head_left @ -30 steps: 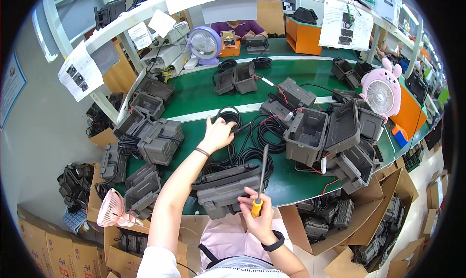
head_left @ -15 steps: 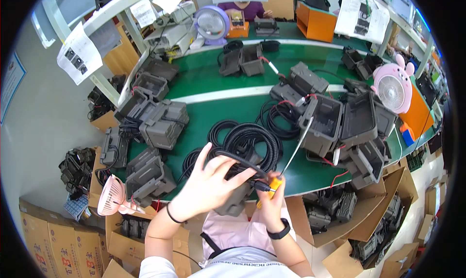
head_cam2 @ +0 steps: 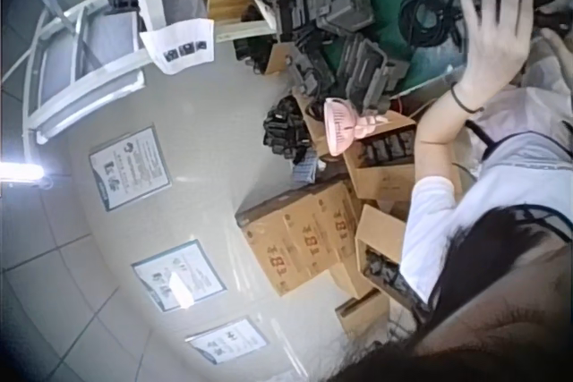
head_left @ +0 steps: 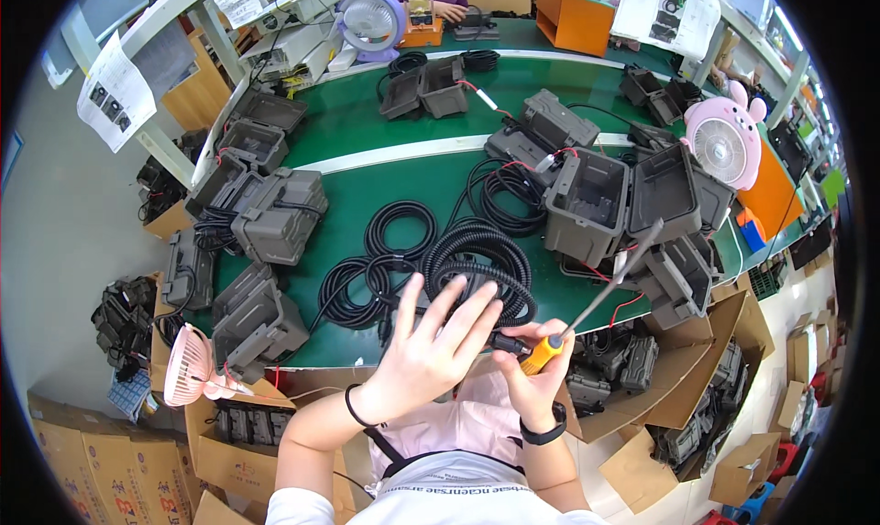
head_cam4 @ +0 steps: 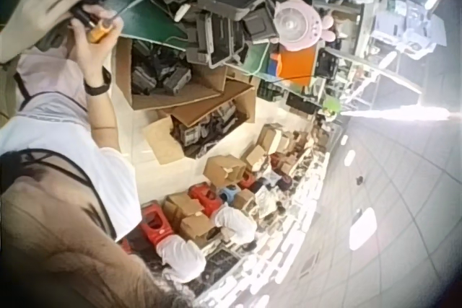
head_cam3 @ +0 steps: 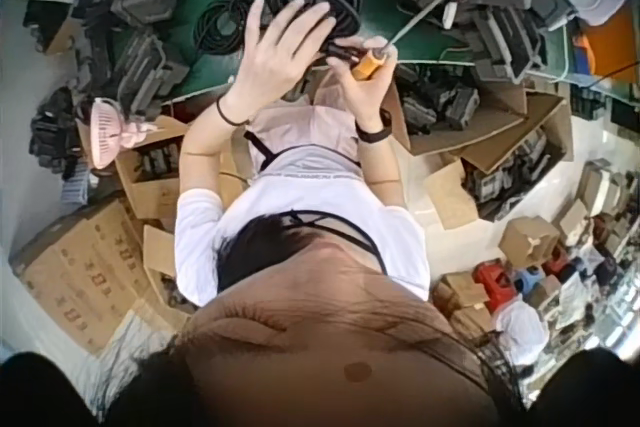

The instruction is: Assembling and securing components inside grey plastic equipment boxes using a screwdriver at a workshop bench.

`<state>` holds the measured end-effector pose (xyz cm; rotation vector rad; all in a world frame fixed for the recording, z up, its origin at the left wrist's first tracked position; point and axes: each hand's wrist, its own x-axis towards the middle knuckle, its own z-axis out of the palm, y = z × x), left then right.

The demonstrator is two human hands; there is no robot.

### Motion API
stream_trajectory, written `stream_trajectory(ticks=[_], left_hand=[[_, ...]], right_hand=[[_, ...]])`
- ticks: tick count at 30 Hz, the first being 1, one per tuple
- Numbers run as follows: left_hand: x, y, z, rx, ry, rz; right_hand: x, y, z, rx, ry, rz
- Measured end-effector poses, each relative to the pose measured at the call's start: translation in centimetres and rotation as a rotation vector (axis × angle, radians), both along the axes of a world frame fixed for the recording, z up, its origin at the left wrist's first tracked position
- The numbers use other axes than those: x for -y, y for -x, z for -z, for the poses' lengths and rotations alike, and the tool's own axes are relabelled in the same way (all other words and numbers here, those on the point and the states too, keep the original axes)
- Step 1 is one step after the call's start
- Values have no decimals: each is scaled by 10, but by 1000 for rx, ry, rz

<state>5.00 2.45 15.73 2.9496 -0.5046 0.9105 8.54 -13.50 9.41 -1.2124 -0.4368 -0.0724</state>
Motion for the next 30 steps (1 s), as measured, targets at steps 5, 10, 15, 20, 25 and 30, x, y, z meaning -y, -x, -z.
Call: stream_trajectory(ticks=[5,10,15,20,25,30], left_hand=[[6,-3,1,50,136,106],[11,-8,2,95,58,120],[13,-12,5,126,-80,137],[0,-7,0,60,140,220],[-22,23,44,314,962,-121],[-40,55,91,-619,1484,154]], right_hand=[[14,3,2,29,91,25],[20,2,2,211,253,219],[19,4,3,321,395,300],[7,12,22,185,92,218],[7,17,52,77,-106,115],[19,27,61,-200,-366,-2]])
